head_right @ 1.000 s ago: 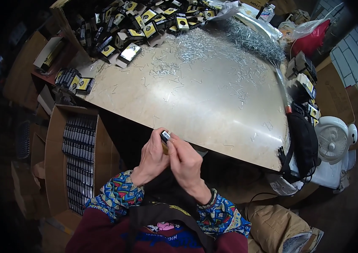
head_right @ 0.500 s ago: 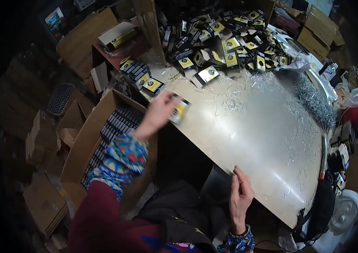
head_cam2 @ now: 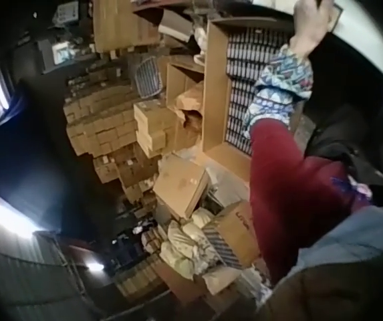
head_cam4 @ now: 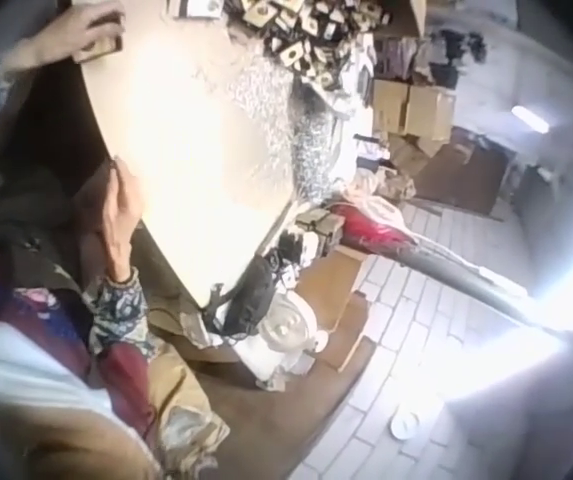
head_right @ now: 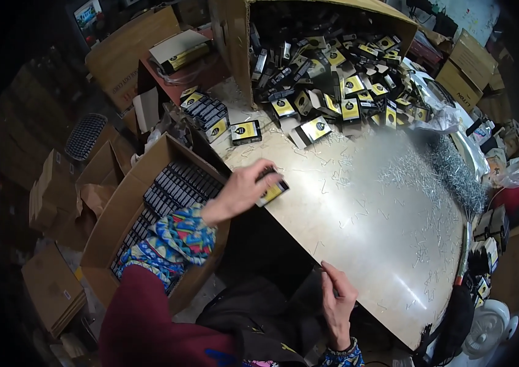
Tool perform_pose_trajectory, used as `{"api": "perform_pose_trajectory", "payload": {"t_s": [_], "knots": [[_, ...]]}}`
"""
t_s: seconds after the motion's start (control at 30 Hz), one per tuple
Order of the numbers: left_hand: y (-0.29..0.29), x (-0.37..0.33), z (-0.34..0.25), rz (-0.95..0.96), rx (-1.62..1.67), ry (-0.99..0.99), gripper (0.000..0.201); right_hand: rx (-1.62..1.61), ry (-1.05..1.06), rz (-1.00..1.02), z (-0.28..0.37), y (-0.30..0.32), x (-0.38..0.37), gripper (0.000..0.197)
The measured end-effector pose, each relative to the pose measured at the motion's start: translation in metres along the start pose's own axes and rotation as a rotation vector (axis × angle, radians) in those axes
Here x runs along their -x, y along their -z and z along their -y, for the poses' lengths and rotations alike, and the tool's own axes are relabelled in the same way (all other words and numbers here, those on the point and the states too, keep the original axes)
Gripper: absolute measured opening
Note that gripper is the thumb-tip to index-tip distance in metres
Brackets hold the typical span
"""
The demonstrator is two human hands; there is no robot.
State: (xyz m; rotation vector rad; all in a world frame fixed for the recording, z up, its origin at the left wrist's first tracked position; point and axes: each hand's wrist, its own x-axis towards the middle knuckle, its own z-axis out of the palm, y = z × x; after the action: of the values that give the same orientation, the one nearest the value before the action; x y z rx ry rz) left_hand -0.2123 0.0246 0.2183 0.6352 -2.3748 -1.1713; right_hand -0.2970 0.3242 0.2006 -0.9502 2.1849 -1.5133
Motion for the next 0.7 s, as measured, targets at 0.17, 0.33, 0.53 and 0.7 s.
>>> {"api": "perform_pose_trajectory", "payload": {"t_s": [0.17,0.33,0.53,0.7], "knots": [[0.054,-0.062,0.034,-0.583,-0.797,-0.512,0.026,-0.006,-0.09,0.038,0.005,-0.001,-0.002,0.02],[0.05,-0.09,0.061,-0.524,-0.946,-0.57,0.026,-0.048,-0.083,0.088,-0.002,-0.017,-0.003,0.018],[0.056,-0.091,0.014,-0.255,-0.58,-0.093,0.026,-0.05,-0.053,0.113,-0.002,-0.008,-0.003,0.019],[0.05,-0.089,0.053,0.034,-0.539,0.189,0.071,-0.051,-0.05,0.107,-0.007,-0.012,-0.003,0.019]]}}
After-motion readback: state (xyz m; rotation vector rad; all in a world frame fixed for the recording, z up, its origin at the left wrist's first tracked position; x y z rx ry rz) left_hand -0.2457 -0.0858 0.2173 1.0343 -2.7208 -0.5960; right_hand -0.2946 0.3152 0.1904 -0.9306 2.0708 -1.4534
